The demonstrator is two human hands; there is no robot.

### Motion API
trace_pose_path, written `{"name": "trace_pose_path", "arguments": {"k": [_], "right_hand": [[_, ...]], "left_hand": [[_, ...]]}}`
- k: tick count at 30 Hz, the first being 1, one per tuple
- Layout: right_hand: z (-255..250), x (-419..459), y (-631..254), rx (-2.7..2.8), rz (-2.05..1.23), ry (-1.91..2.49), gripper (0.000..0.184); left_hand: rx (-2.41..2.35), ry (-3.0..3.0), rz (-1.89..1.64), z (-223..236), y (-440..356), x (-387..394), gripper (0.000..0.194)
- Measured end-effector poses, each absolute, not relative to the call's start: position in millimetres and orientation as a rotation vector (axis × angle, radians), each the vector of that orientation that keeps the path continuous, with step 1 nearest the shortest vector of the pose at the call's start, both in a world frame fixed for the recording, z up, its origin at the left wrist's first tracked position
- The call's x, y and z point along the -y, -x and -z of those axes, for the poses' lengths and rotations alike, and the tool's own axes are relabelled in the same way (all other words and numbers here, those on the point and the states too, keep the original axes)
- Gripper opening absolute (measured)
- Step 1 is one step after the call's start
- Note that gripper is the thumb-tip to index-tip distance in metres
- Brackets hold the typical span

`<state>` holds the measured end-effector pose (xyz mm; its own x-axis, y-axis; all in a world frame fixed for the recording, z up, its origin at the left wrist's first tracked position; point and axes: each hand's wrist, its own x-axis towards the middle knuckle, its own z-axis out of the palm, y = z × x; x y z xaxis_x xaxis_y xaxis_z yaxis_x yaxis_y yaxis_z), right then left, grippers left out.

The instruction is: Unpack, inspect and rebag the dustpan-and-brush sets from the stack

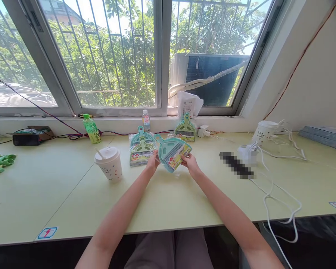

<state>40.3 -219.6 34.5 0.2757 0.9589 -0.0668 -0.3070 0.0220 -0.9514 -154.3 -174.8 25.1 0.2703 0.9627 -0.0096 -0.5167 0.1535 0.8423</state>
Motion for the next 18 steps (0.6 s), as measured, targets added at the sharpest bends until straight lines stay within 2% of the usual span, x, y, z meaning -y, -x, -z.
{"name": "trace_pose_path", "arguments": {"k": [4,9,13,15,18], "right_hand": [[-46,220,-55,0.897,-1.138,1.142,0.029],[-46,208,-105,0.688,-1.031,1.090,0.025],[-38,199,-137,0.366,-0.963,0.946,0.012],[-35,198,-143,0.263,-0.954,0.935,0.013],[-31,198,-143,0.257,-0.955,0.940,0.013]], "left_hand": [[-0.750,-0.647,-1.305,-31,161,169,0.040],[-0.531,-0.563,-1.534,-47,188,169,0.054],[-0.632,-0.581,-1.264,-53,201,169,0.068],[-0.640,-0.617,-1.108,-54,200,170,0.066],[-0.535,-0.641,-1.165,-55,195,174,0.061]]}}
